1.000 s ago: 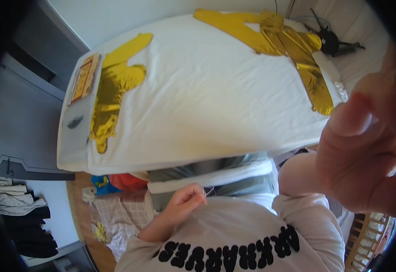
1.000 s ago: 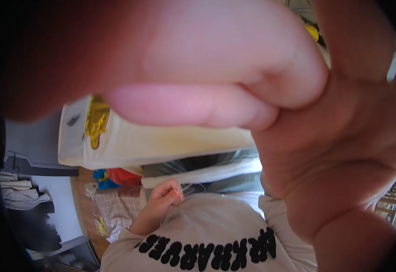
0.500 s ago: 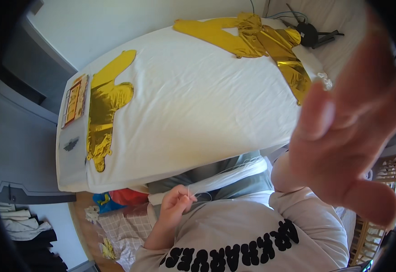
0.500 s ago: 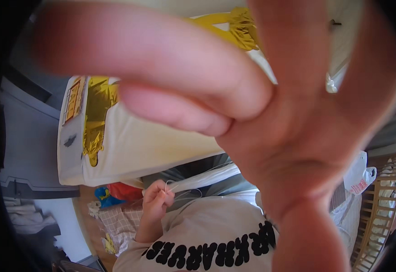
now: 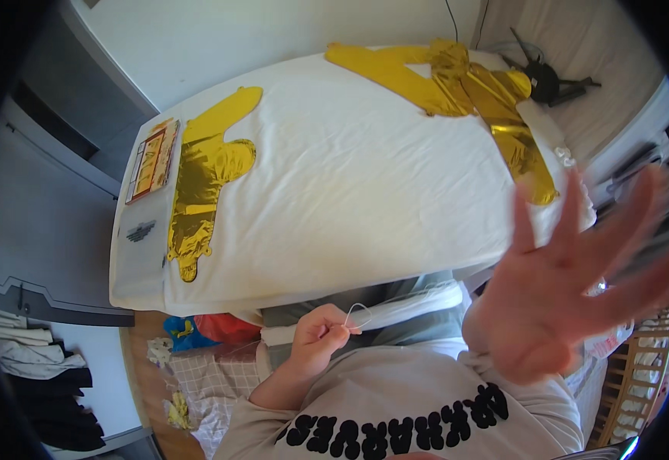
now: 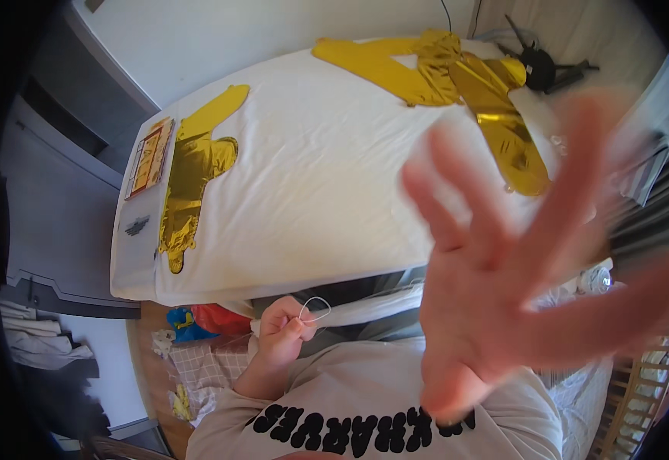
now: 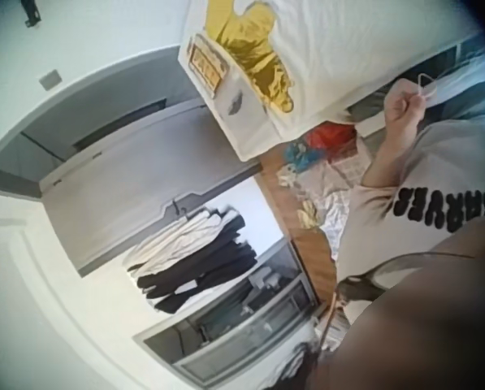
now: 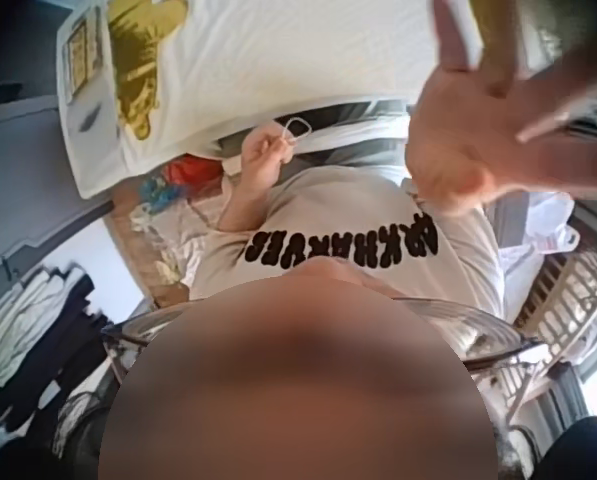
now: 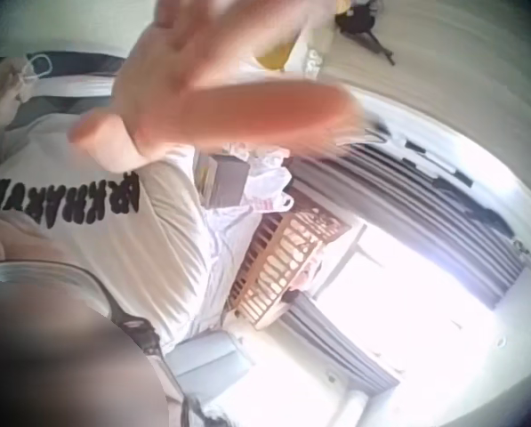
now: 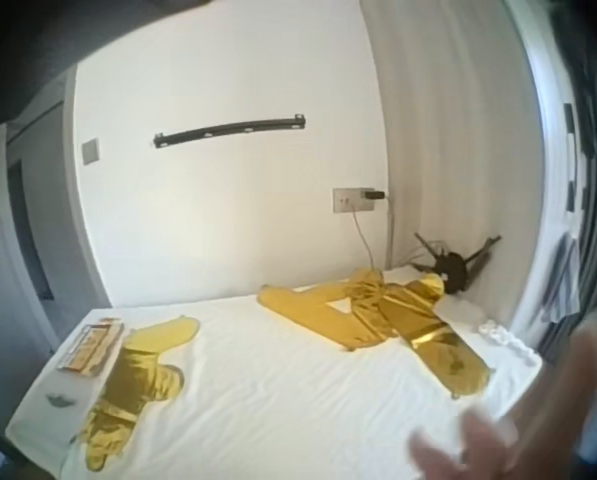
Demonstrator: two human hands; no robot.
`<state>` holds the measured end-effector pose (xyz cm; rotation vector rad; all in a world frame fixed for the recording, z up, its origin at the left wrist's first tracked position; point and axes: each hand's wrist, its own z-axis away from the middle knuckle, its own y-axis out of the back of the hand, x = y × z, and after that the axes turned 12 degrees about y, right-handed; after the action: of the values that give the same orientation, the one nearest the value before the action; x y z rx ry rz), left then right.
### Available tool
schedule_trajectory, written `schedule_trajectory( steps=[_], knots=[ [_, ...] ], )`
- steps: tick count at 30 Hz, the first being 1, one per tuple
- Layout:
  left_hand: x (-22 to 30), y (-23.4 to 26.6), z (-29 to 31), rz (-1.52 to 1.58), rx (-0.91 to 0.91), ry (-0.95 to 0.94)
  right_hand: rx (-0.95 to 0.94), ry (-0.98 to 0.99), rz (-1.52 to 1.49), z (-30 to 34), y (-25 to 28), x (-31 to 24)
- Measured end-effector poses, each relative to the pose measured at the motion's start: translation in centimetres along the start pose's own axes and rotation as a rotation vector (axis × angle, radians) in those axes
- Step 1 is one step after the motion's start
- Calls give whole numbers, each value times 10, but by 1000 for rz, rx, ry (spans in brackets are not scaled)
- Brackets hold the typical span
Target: Attaching plastic fasteners and elastic bands to gold foil balloons for preparation.
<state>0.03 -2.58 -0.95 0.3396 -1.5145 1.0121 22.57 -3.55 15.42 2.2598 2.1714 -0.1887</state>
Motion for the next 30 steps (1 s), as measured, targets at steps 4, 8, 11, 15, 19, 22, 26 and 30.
schedule_trajectory(
  steps=[4,8,11,15,19,22,26,30],
  knots=[
    [-1,-7,-9,108,-10,21,58,15,187,-6,-1,-2],
    [-6,-7,-8,209,96,-11,-78,-23,346,46,2,6],
    [-12,-6,-17,198,87,-111,75,-61,158,143,-12,7],
    [-23,-5,-22,-90,250,-320,63,-694,-85,216,-61,-16],
    [-17,-8,-13,-454,338,-371,222,-791,-259,216,-75,-15],
    [-10,-5,-11,-521,356,-360,-341,-760,-155,207,-50,-3],
    [-2,-4,-8,-277,246,-187,-289,-876,-272,202,-49,-10],
    [-3,3,-12,-33,78,-140,-128,-1156,-512,203,-48,-13]
  ],
)
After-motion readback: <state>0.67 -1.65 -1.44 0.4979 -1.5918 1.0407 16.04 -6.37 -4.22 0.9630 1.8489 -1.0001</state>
